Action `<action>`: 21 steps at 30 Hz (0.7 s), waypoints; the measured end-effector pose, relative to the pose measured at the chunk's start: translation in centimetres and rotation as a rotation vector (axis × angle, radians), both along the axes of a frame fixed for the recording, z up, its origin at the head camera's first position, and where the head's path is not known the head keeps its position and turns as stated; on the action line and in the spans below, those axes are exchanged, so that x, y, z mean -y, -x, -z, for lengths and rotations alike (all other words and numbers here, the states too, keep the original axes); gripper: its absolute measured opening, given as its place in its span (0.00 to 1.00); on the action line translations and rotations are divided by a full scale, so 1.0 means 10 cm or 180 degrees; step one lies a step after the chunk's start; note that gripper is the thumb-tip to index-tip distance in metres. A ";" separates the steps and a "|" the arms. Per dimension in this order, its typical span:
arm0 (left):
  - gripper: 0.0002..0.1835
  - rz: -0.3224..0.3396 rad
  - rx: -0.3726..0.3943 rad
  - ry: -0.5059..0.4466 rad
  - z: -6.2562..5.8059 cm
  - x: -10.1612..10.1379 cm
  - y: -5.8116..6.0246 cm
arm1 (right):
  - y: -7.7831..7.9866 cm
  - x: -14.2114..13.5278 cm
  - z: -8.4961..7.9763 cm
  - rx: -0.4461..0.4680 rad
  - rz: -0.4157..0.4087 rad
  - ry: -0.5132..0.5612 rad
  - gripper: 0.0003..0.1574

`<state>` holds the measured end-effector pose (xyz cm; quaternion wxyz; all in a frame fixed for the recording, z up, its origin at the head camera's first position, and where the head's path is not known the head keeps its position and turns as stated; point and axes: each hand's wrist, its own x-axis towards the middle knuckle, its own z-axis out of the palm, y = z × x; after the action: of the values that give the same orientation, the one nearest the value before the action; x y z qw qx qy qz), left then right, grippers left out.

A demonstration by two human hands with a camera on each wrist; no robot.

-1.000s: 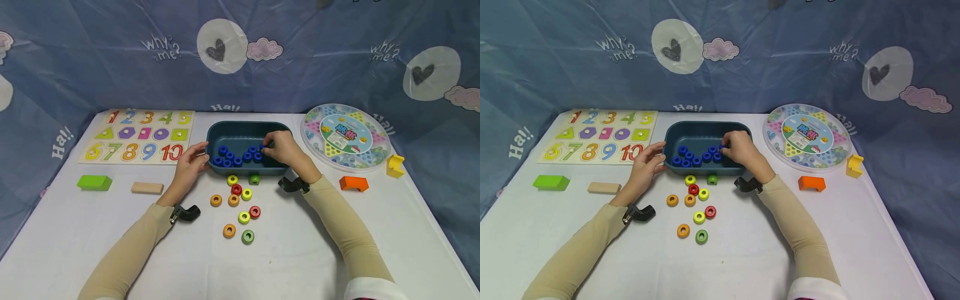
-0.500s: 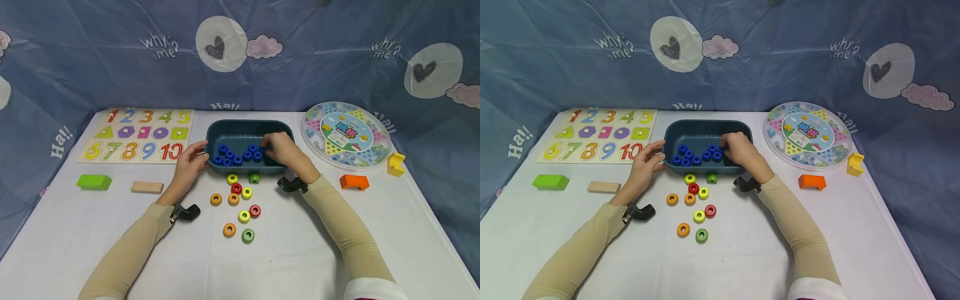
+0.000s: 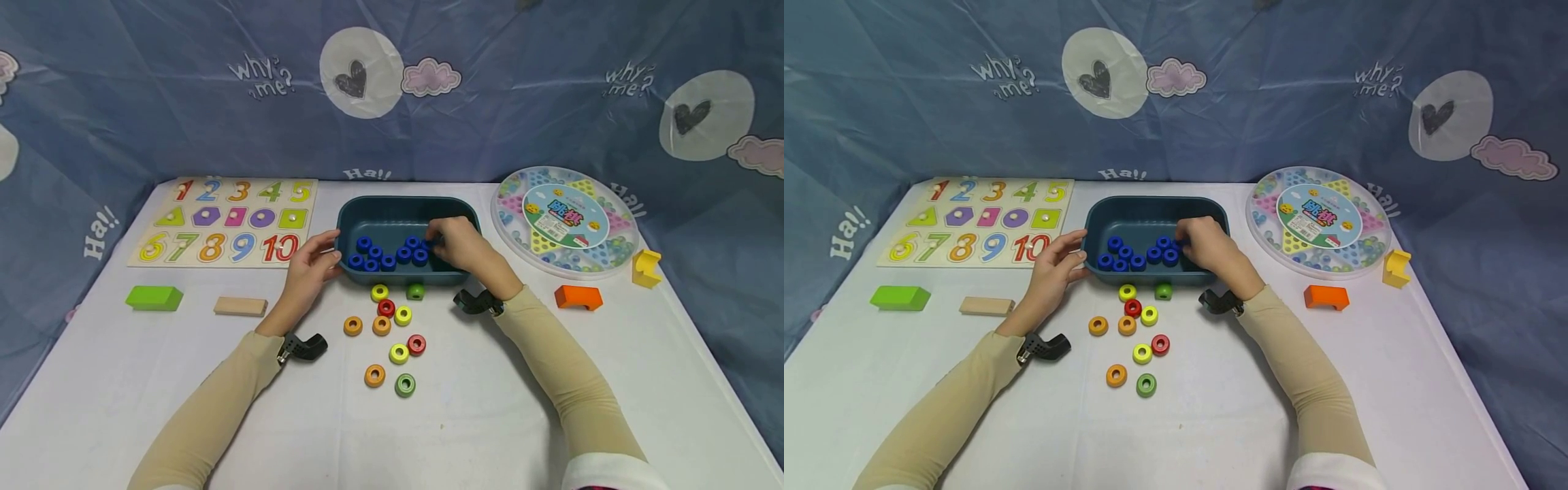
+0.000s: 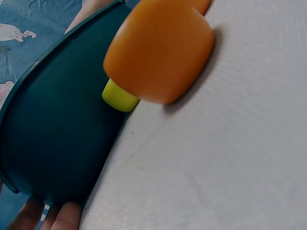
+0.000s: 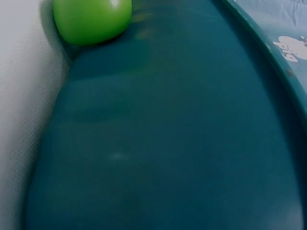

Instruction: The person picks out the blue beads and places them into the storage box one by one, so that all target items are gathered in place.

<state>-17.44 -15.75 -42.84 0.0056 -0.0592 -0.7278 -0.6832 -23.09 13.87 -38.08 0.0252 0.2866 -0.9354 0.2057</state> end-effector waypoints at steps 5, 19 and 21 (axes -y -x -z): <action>0.22 -0.0009 -0.0001 0.0008 0.01 -0.01 0.01 | 0.00 0.00 0.00 -0.0011 -0.0002 0.0004 0.11; 0.23 -0.0049 0.0021 0.0046 0.00 -0.02 0.03 | 0.02 -0.02 0.00 -0.0023 -0.0006 0.0089 0.11; 0.23 -0.0056 0.0021 0.0047 0.00 -0.02 0.03 | 0.02 -0.02 0.01 -0.0035 -0.0018 0.0116 0.11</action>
<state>-17.75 -15.55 -42.83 0.0087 -0.0506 -0.7333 -0.6780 -23.33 14.07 -38.17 0.0349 0.2898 -0.9305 0.2211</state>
